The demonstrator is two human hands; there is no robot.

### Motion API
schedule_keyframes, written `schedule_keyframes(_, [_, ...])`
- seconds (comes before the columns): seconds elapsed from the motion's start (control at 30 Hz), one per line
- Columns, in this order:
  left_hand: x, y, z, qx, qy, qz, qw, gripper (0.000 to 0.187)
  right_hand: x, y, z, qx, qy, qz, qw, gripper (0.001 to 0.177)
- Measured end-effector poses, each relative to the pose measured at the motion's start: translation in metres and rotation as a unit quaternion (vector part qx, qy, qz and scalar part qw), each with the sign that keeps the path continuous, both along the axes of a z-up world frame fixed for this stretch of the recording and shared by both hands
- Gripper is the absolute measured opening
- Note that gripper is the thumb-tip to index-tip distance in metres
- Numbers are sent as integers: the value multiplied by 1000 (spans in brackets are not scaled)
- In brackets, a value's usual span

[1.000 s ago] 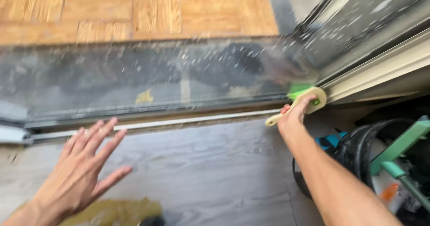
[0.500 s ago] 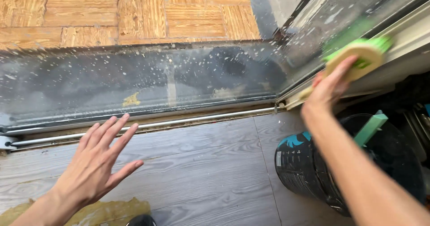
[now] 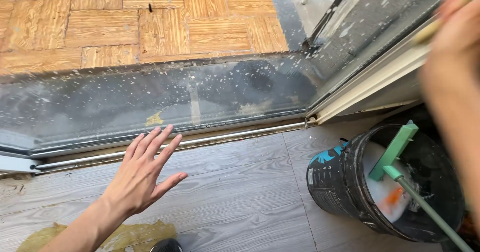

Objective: The person scrubs a glass sliding door with a green brush, then wipes the glass with an orange cloth, and finally uses a green squeegee to clear water from the surface. The person repeatedly dips the brush and cloth into a bucket of soapy water during the process.

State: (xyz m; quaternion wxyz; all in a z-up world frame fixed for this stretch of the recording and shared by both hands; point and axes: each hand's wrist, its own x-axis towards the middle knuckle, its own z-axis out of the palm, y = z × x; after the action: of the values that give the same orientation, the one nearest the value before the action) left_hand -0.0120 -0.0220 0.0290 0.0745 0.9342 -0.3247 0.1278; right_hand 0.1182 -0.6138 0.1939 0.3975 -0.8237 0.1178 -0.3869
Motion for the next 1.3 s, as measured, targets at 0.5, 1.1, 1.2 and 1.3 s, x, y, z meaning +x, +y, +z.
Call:
schedule_keyframes(0.5, [12, -14, 34, -18, -37, -32, 999, 83, -52, 138, -129, 276, 202, -152, 927, 106])
schedule_keyframes(1.1, [5, -19, 137, 48, -129, 106, 985, 96, -66, 56, 146, 158, 18, -40, 986, 104])
schedule_keyframes(1.2, [5, -26, 158, 42, -142, 108, 983, 95, -73, 59, 226, 106, -16, 2, 994, 115])
schedule_keyframes(1.3, [6, -36, 177, 56, -177, 106, 977, 97, -74, 49, 278, 113, -59, -3, 992, 96])
